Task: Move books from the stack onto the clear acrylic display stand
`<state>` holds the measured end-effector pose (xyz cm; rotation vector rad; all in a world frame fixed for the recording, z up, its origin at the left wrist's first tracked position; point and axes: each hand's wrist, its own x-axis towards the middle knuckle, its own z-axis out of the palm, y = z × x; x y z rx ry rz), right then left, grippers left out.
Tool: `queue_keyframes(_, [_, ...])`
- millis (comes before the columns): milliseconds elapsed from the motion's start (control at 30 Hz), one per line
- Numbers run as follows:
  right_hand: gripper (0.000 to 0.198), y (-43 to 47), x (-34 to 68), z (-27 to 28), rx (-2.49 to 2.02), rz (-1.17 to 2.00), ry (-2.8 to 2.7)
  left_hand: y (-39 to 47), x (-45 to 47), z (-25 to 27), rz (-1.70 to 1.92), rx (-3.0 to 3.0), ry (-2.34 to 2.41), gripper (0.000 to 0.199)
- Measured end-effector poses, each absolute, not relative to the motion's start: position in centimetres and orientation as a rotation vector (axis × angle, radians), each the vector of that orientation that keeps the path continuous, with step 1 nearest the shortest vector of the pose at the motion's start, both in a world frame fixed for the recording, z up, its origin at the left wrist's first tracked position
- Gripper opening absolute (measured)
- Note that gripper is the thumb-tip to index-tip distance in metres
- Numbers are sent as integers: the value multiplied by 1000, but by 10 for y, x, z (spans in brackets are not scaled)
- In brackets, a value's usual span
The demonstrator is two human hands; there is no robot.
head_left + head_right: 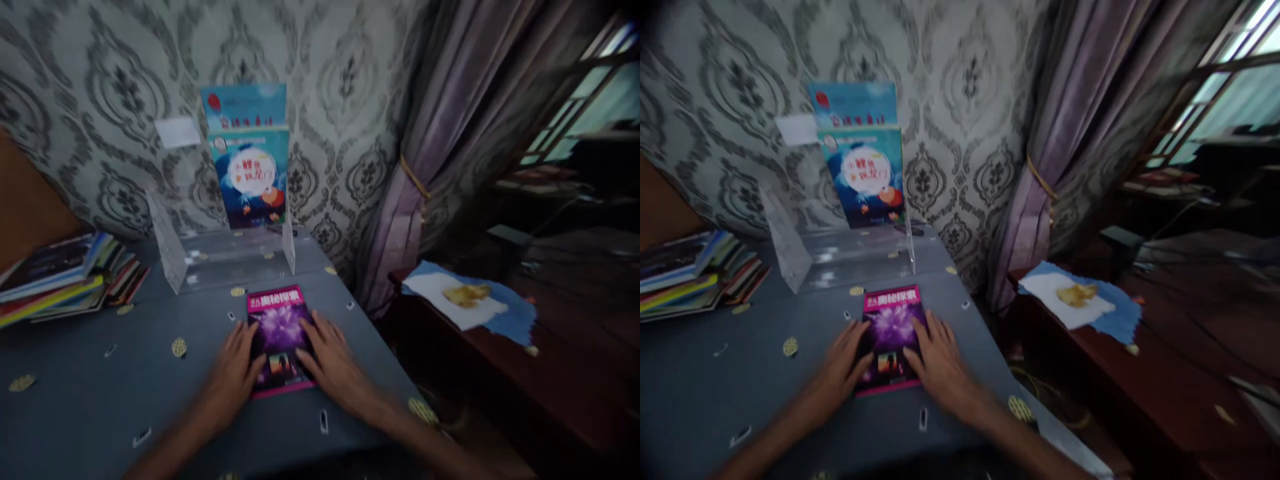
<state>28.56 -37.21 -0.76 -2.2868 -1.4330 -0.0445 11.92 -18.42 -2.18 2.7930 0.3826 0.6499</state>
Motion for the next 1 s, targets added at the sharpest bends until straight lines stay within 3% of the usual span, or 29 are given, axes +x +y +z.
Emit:
queue_keyframes(167, [58, -358, 302, -35, -2255, -168, -1545, -169, 137, -53, 736, 2819, 361, 50])
queue_keyframes(300, [51, -347, 324, -24, -2228, -93, -1571, -161, 133, -62, 722, 2900, 303, 50])
queue_keyframes(633, [44, -311, 376, -10, -2102, -12, -1502, -179, 137, -48, 855, 2975, 266, 44])
queue_keyframes(833, [39, -308, 381, -8, -2122, 12, -1417, -184, 135, -24, 747, 2993, 211, 42])
queue_keyframes(1000, [42, -307, 382, -8, -2110, 56, -1378, -216, 141, 9, 568, 2891, -137, 41])
